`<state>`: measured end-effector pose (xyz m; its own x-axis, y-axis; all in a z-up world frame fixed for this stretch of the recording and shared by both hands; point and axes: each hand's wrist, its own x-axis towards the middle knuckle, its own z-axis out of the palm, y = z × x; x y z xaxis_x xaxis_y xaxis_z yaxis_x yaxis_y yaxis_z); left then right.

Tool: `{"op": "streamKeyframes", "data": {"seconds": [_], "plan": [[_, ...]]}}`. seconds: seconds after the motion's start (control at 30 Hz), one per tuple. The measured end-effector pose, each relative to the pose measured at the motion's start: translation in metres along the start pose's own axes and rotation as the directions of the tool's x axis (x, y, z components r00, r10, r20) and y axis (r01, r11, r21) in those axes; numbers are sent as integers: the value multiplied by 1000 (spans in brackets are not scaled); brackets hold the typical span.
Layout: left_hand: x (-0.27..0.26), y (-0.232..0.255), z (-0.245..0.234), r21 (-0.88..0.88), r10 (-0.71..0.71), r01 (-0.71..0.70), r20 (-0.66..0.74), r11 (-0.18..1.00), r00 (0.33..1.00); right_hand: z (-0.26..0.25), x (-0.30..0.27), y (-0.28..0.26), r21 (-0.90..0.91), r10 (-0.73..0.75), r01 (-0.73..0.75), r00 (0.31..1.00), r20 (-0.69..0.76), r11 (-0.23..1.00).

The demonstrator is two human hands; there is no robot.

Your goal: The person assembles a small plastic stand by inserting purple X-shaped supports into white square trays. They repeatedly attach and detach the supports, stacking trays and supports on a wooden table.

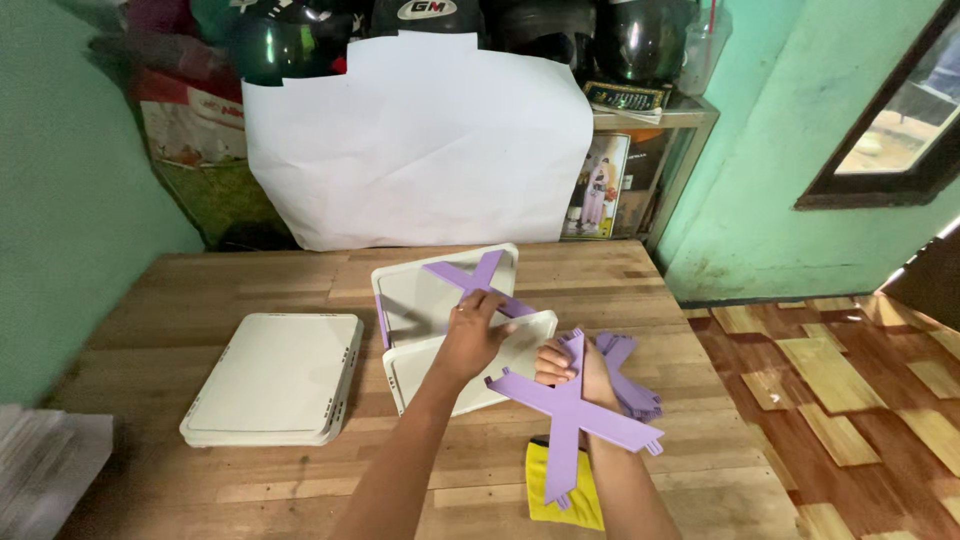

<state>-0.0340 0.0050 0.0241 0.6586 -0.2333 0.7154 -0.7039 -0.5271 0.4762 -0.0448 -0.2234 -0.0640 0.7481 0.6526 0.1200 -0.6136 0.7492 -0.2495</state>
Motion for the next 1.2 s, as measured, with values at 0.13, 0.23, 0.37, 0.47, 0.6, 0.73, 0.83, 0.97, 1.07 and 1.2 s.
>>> {"op": "streamKeyframes", "data": {"seconds": [0.13, 0.23, 0.37, 0.47, 0.6, 0.73, 0.83, 0.97, 1.07, 1.2], "plan": [[-42, 35, -5, -37, 18, -14, 89, 999, 996, 10, -14, -4, 29, 72, -72, 997, -18, 997], [-73, 45, 7, -189, -212, 322, 445, 927, 870, 24, -28, -9, 61, 56, -54, 997, -44, 997], [-92, 37, 44, -468, -215, 576, 621, 670, 754, 44, -43, -19, -107, -82, 45, 925, -372, 993], [-98, 36, 69, -543, -286, 732, 686, 412, 669, 45, -67, -30, -468, -315, 47, 797, -515, 883], [-97, 52, 101, -682, -333, 716, 647, 148, 685, 22, -121, -51, -511, -349, 55, 792, -501, 858], [-87, 75, 129, -695, -432, 707, 603, 128, 671, 6, -149, -68, -685, -359, -120, 779, -514, 719], [-79, 91, 154, -706, -526, 702, 565, 90, 636, 9, -153, -65, -723, -358, -143, 794, -491, 676], [-83, 99, 196, -753, -552, 657, 529, 45, 644, 6, -142, -51, -822, -591, -199, 608, -530, 533], [-92, 96, 229, -719, -538, 660, 477, 217, 695, -13, -134, -49, -900, -756, -305, 495, -429, 311], [-106, 83, 244, -392, -458, 478, 149, 786, 876, -49, -137, -65, -931, -826, -315, 563, -27, -184]]}}
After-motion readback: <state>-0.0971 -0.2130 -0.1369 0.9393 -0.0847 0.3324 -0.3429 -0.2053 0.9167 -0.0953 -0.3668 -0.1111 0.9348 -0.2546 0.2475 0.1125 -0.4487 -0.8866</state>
